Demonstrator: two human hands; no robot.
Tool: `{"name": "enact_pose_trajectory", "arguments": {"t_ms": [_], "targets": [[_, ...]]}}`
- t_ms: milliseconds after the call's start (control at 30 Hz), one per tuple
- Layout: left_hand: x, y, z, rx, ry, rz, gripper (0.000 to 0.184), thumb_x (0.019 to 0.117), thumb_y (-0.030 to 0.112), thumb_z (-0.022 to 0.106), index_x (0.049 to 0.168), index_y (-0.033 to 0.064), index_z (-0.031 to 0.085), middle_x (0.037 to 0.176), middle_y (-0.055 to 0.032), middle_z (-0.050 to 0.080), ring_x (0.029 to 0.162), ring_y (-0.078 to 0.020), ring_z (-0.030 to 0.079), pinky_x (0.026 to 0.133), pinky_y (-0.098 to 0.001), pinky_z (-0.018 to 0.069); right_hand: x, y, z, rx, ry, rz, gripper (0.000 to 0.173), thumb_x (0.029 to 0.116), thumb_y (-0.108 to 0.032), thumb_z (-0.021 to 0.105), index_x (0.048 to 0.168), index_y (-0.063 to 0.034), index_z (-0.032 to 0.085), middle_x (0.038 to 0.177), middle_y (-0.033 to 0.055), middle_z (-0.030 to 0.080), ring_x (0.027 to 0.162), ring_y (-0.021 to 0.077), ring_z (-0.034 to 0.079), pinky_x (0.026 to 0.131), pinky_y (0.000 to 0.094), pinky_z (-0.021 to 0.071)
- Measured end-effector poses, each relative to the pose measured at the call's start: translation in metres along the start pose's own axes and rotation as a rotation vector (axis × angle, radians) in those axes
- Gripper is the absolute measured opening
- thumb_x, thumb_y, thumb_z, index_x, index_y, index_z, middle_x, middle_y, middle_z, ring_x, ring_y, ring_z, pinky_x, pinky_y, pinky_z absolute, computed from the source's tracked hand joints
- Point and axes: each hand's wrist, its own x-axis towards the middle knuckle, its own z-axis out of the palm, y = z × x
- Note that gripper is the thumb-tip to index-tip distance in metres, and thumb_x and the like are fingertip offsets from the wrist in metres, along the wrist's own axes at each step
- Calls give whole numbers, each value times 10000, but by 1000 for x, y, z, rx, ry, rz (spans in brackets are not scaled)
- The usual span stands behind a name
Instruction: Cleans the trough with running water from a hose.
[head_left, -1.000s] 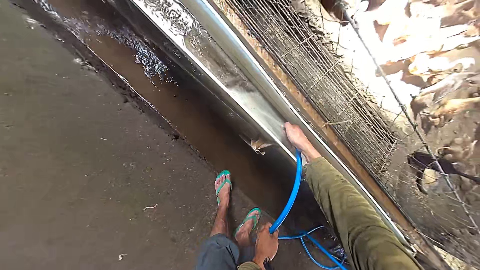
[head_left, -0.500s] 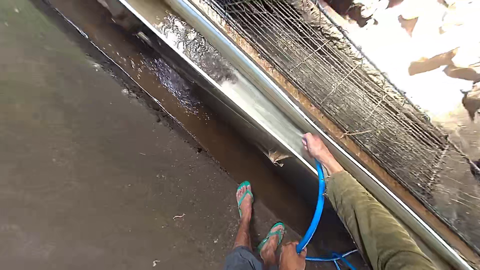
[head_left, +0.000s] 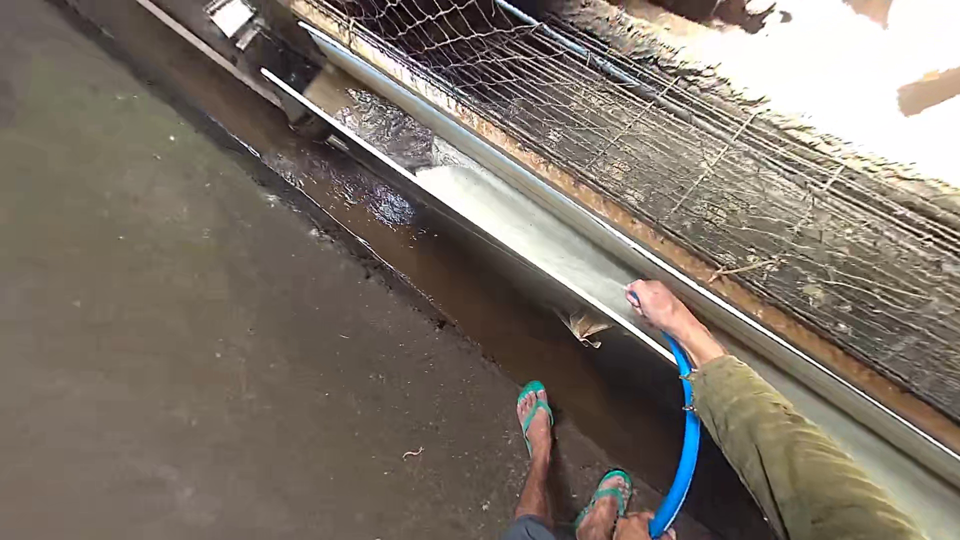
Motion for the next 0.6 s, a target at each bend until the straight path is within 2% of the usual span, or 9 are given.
{"name": "enact_pose_trajectory", "arguments": {"t_ms": [67, 133, 267, 433, 500, 600], "targets": [[4, -7, 3, 4, 33, 13, 437, 1053, 408, 525, 1206, 43, 709, 1186, -205, 708, 1144, -356, 666, 1005, -580, 497, -1, 3, -3, 142, 47, 34, 450, 1114, -289, 251, 825, -109, 546, 583, -53, 407, 456, 71, 384, 461, 252, 365], [11, -18, 5, 27, 54, -8, 426, 1044, 417, 528, 1218, 77, 717, 1196, -179, 714, 1140, -334, 673, 998, -568, 508, -3, 4, -5, 233, 99, 63, 448, 1115, -310, 255, 807, -134, 528, 550, -67, 404, 422, 54, 371, 426, 228, 344], [10, -19, -1, 23, 58, -42, 389, 1036, 385, 556, 1222, 83, 714, 1180, -184, 714, 1109, -338, 677, 976, -574, 507, 0, 6, -6, 212, 98, 83, 455, 1116, -315, 256, 796, -128, 520, 549, -49, 400, 423, 75, 372, 431, 248, 349], [9, -5, -1, 61, 43, -56, 412, 1037, 387, 561, 1228, 57, 716, 1222, -190, 704, 1154, -343, 663, 1012, -575, 488, 2, 1, -9, 130, -76, 34, 446, 1131, -293, 260, 847, -94, 541, 607, -41, 394, 476, 71, 370, 487, 249, 356], [4, 6, -3, 62, 17, -72, 419, 1043, 369, 560, 1264, 43, 701, 1287, -196, 680, 1210, -340, 642, 1060, -569, 463, 0, 0, -9, 98, -150, 10, 434, 1134, -262, 296, 837, -79, 555, 615, -38, 394, 492, 63, 367, 499, 239, 346], [8, 12, -2, 60, -3, -67, 409, 1052, 354, 554, 1248, 28, 703, 1272, -199, 686, 1200, -333, 645, 1066, -566, 455, 5, 6, -9, 47, -230, -60, 451, 1134, -236, 301, 819, -61, 571, 630, -20, 403, 523, 82, 380, 535, 269, 349]]}}
